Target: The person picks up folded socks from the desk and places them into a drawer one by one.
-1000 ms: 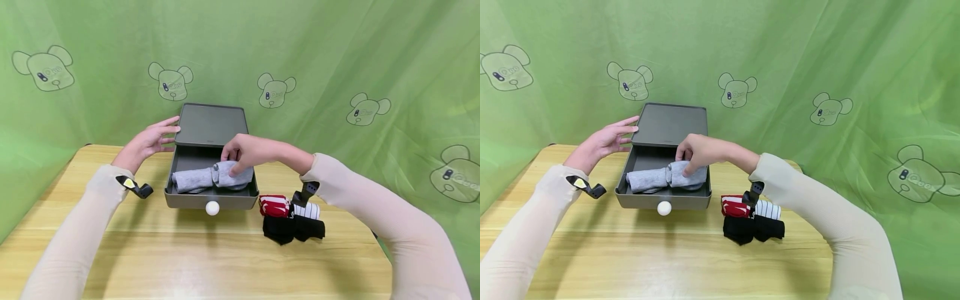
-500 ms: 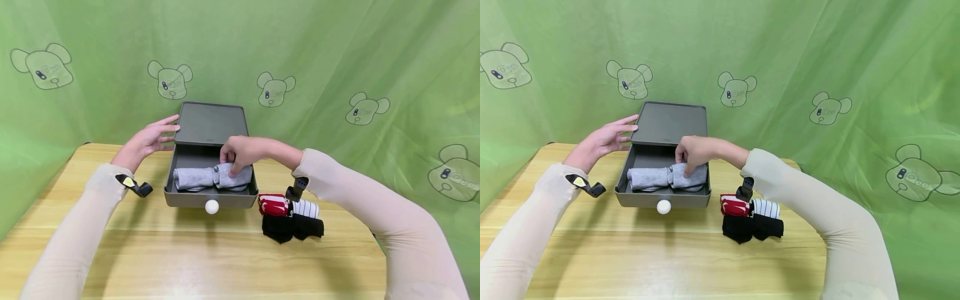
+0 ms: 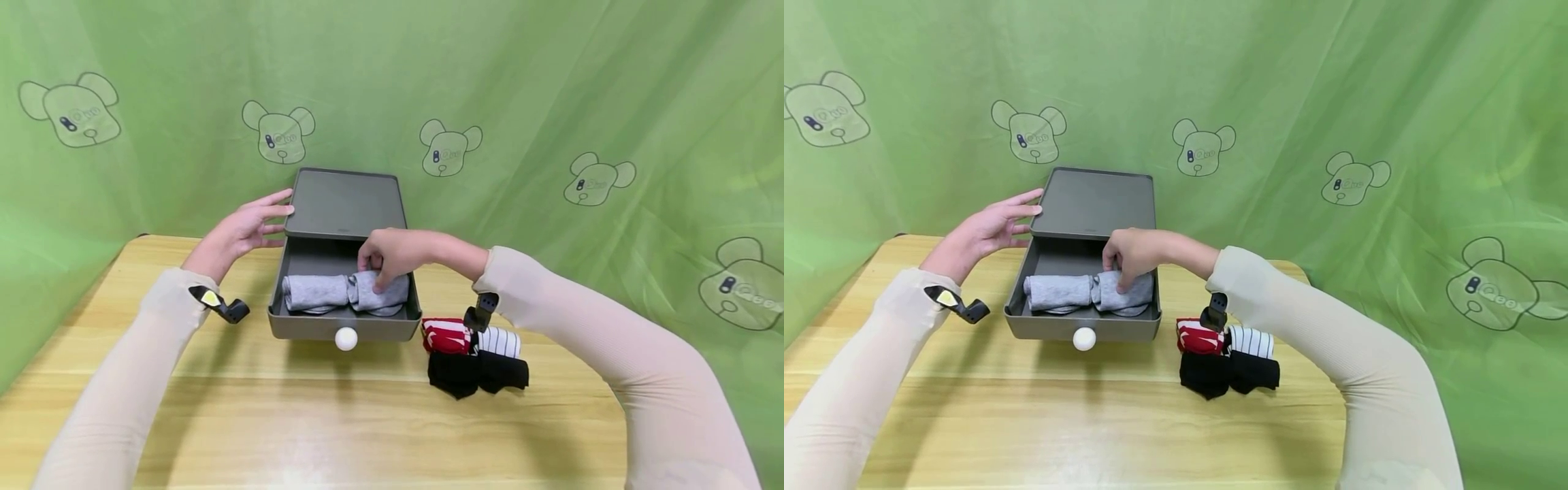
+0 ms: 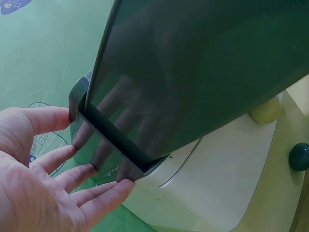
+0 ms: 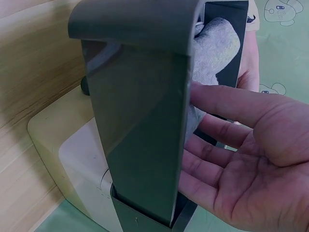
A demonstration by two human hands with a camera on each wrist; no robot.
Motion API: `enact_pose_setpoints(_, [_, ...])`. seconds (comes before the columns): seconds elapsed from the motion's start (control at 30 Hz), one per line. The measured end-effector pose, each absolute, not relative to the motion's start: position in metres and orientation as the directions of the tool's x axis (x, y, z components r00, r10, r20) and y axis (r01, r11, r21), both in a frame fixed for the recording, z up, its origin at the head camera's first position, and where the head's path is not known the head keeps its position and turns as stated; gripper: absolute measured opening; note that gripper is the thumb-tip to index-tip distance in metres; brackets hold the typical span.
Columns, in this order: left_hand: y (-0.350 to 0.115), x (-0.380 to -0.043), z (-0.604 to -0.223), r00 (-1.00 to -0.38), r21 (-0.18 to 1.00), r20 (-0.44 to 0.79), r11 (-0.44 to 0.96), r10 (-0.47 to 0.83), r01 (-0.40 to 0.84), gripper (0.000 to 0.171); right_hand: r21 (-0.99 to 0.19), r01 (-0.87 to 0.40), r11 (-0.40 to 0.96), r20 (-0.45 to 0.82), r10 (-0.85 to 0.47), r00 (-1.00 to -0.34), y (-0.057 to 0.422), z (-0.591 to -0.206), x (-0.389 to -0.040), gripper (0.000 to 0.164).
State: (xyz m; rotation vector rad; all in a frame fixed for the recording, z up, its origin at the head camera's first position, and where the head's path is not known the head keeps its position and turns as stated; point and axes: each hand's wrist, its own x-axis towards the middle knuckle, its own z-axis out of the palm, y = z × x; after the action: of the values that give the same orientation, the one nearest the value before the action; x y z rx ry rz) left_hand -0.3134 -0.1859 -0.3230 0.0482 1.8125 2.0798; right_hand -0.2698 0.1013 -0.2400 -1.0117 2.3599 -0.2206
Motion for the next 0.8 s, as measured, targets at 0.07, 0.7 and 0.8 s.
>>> enact_pose_setpoints(0.07, [-0.186,-0.314,-0.323,-0.927,0.96,-0.221,-0.097,0.303,-0.261,0.068,-0.353,-0.617,0.703,-0.43,-0.708,-0.561,0.102,-0.24,-0.27,0.027])
enact_pose_setpoints(0.7, [-0.189,-0.309,-0.322,-0.921,0.964,-0.206,-0.093,0.329,-0.249,0.068,-0.597,-0.638,0.487,-0.141,-0.846,-0.513,0.116,-0.221,-0.235,0.033])
enact_pose_setpoints(0.8, [-0.189,-0.308,-0.321,-0.921,0.965,-0.197,-0.097,0.335,-0.242,0.069,-0.726,-0.601,0.334,-0.054,-0.899,-0.435,0.118,-0.228,-0.211,0.03])
